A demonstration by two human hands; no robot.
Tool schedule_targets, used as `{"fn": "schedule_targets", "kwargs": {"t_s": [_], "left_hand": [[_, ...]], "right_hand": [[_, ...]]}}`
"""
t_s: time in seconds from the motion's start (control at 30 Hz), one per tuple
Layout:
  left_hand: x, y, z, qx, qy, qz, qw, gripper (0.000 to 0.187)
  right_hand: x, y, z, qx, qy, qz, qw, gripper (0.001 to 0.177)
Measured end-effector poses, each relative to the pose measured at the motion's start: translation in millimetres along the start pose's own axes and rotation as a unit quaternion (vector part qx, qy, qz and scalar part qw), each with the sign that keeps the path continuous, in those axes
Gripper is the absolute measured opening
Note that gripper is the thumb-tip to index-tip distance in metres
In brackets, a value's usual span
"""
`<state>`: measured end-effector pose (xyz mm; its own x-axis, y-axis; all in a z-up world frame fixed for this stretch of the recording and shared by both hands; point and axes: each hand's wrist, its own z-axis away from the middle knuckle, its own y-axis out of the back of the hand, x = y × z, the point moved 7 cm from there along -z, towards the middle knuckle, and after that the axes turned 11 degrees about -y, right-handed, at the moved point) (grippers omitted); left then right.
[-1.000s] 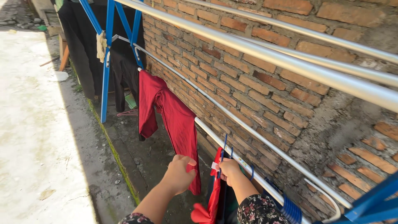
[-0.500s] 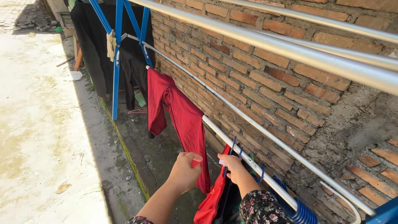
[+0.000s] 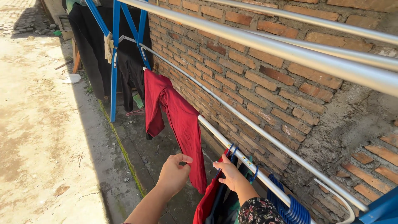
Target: The person hangs laundry to dry by putting clothes on hangers and hanging them on a drying rack, as well as draping garments directly over the rack rails.
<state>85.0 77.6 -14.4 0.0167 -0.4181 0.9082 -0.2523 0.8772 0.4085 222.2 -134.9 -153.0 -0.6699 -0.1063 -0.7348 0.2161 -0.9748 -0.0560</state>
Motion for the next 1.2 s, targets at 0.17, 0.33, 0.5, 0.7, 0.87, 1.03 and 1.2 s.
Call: {"fn": "schedule_targets", "kwargs": {"t_s": [0.17,0.33,0.5,0.7,0.87,1.03,1.2], "left_hand": [[20.9,-3.9,16.1,-0.015,0.008,0.019,1.000,0.024],[29.0,-35.0,29.6,-0.050,0.005,0.067,0.996,0.025],[43.8,-70.8,50.6,-0.090,-0.025,0.128,0.987,0.022],[56.0,-120.9,89.5,-0.113,-0.092,0.239,0.960,0.017],[69.7,-177.2,145.5,-0.168,-0.085,0.286,0.940,0.016],[94.2,-244.5,220.8,-0.270,-0.060,0.265,0.924,0.019],[133.5,-298.9,308.3,-0.364,0.032,0.241,0.899,0.032]], "right_hand": [[-29.8,-23.5,69.1,-0.060,0.106,0.041,0.992,0.068],[-21.3,-0.4,144.7,-0.034,0.159,-0.008,0.987,0.055],[11.1,54.3,222.9,0.031,0.212,-0.127,0.969,0.042],[65.6,110.0,338.8,0.102,0.314,-0.289,0.899,0.030],[138.6,170.0,406.5,0.207,0.323,-0.328,0.863,0.023],[213.9,266.1,456.5,0.319,0.296,-0.302,0.848,0.019],[299.4,374.8,506.7,0.449,0.255,-0.187,0.836,0.021]]}}
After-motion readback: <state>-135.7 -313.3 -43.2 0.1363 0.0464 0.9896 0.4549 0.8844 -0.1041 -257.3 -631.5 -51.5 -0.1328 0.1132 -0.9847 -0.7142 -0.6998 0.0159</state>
